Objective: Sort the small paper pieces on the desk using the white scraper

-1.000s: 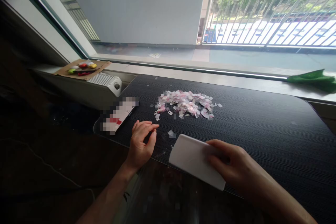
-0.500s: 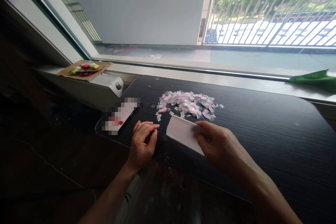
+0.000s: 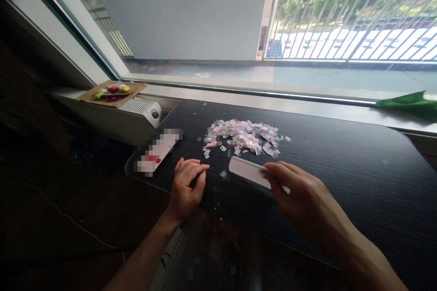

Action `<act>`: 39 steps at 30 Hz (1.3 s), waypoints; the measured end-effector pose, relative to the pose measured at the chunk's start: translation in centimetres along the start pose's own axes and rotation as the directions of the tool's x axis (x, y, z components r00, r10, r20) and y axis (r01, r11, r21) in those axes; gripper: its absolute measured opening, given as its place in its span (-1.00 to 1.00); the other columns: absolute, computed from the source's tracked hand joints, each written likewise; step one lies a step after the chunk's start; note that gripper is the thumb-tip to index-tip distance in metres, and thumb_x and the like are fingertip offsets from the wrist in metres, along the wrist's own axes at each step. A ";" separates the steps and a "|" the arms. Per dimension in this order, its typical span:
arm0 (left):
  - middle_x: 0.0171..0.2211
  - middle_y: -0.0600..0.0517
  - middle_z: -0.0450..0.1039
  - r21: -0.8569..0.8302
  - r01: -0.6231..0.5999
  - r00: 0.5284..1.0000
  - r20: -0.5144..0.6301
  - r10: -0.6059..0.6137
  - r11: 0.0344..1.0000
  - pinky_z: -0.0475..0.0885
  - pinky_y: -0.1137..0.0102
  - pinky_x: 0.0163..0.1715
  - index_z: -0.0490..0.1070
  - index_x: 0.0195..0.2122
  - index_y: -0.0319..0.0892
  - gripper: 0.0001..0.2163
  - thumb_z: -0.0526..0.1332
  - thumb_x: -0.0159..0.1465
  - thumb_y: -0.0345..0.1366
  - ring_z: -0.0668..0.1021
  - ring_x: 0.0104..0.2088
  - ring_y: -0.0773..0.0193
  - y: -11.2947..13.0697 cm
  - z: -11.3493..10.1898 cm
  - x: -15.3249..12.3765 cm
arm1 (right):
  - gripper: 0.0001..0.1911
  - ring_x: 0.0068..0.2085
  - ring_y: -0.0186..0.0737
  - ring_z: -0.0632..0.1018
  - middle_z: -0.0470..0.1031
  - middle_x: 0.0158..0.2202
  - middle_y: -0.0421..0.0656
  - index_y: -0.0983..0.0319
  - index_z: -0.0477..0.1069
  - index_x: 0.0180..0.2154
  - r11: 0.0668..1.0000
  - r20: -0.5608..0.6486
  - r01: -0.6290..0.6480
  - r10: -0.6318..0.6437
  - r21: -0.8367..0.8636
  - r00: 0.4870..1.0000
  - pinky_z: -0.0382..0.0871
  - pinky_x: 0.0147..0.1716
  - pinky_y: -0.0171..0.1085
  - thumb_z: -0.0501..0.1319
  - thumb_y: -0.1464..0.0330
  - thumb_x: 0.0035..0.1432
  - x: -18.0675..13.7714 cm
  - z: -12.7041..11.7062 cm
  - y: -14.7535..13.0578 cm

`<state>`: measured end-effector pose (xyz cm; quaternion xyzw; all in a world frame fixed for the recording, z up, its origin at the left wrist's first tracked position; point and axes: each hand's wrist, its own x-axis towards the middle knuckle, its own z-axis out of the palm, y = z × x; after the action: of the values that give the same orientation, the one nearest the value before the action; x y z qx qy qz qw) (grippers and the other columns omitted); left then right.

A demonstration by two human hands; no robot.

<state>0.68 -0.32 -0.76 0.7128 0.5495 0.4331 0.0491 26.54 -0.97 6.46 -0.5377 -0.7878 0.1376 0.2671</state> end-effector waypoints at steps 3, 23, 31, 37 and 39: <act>-0.33 0.04 0.54 -0.004 -0.024 0.999 0.037 0.024 1.000 0.14 0.01 0.23 0.51 -0.24 -0.08 -0.80 0.11 0.24 -0.43 0.53 -0.08 0.15 -0.1 -0.1 0.0 | -0.77 -0.27 -0.10 0.62 0.63 -0.22 -0.11 0.11 0.49 -0.17 0.999 0.053 0.049 -0.050 0.021 0.997 0.44 -0.29 -0.20 0.07 0.29 0.27 -0.5 0.0 -0.2; -0.27 0.01 0.47 0.135 -0.066 0.990 0.132 0.049 0.989 0.10 -0.10 0.21 0.50 -0.23 -0.11 -0.80 0.11 0.23 -0.46 0.48 -0.03 0.09 -0.9 -2.6 -2.4 | -0.82 -0.35 -0.26 0.60 0.61 -0.30 -0.17 0.16 0.46 -0.19 0.987 0.095 0.155 -0.157 0.036 0.983 0.40 -0.37 -0.35 0.08 0.39 0.28 0.3 0.2 -1.5; -0.26 0.01 0.47 0.112 -0.081 0.992 0.101 0.070 0.990 0.08 -0.05 0.24 0.50 -0.20 -0.12 -0.79 0.11 0.23 -0.45 0.50 -0.06 0.13 -0.7 -2.4 -2.8 | -0.82 -0.40 -0.26 0.61 0.62 -0.34 -0.20 0.14 0.49 -0.24 0.978 0.080 0.209 -0.210 0.010 0.974 0.43 -0.43 -0.36 0.11 0.41 0.25 0.3 -0.6 -1.0; -0.26 0.01 0.46 0.121 -0.079 0.992 0.106 0.066 0.989 0.07 -0.03 0.24 0.49 -0.19 -0.13 -0.79 0.10 0.25 -0.44 0.51 -0.09 0.15 -0.7 -2.3 -2.8 | -0.80 -0.32 -0.28 0.61 0.62 -0.29 -0.17 0.17 0.49 -0.21 0.971 0.082 0.234 -0.238 0.054 0.968 0.44 -0.34 -0.37 0.09 0.44 0.28 0.7 0.3 -1.2; -0.25 0.01 0.46 0.118 -0.084 0.992 0.105 0.072 0.989 0.07 -0.01 0.24 0.49 -0.18 -0.12 -0.79 0.11 0.25 -0.44 0.51 -0.09 0.16 -0.7 -2.3 -2.9 | -0.79 -0.35 -0.29 0.60 0.61 -0.32 -0.17 0.16 0.50 -0.23 0.973 0.104 0.215 -0.223 0.086 0.969 0.42 -0.37 -0.37 0.09 0.42 0.28 0.3 0.3 -1.1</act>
<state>-1.47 -3.35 -1.37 0.7564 0.5435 0.3637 0.0160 25.47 -1.09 6.86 -0.4286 -0.8504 0.1665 0.2557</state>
